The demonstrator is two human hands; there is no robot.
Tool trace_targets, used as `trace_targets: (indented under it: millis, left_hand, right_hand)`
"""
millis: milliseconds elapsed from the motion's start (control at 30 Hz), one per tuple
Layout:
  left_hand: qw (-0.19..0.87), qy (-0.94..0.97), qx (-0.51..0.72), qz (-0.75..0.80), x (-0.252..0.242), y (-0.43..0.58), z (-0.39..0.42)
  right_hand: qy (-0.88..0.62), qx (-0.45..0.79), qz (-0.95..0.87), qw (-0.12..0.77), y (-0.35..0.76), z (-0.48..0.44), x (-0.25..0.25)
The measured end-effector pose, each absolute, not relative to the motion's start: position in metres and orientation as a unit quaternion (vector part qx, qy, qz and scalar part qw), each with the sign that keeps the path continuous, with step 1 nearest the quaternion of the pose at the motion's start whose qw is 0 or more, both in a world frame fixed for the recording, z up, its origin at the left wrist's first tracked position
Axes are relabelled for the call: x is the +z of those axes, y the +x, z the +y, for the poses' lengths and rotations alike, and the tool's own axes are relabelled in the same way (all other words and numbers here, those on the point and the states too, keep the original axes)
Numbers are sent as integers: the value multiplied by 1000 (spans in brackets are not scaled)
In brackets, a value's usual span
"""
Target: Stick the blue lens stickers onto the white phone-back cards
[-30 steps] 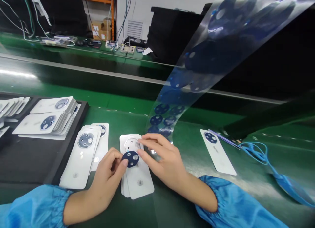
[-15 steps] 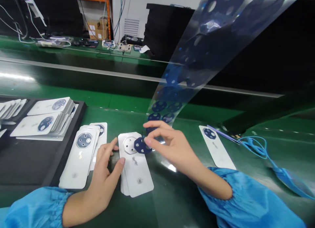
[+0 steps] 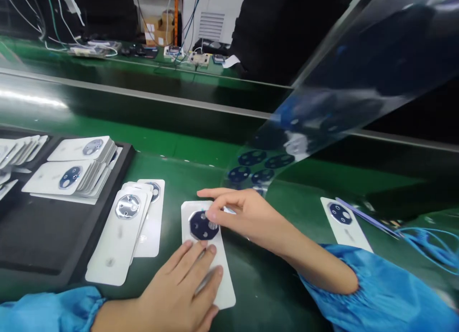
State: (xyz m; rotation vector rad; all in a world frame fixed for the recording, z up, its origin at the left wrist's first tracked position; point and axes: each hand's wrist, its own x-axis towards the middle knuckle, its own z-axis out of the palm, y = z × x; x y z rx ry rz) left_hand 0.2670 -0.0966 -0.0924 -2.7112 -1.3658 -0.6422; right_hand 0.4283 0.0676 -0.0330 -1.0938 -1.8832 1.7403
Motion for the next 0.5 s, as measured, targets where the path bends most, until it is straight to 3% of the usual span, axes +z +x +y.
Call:
trace_targets:
  millis: [233, 500]
  left_hand:
    - [55, -876, -219, -427, -104, 267, -98]
    - [61, -879, -184, -436, -102, 269, -100]
  right_hand:
    - [-397, 633, -639, 181, 427, 71, -61]
    - [-397, 614, -666, 148, 427, 73, -60]
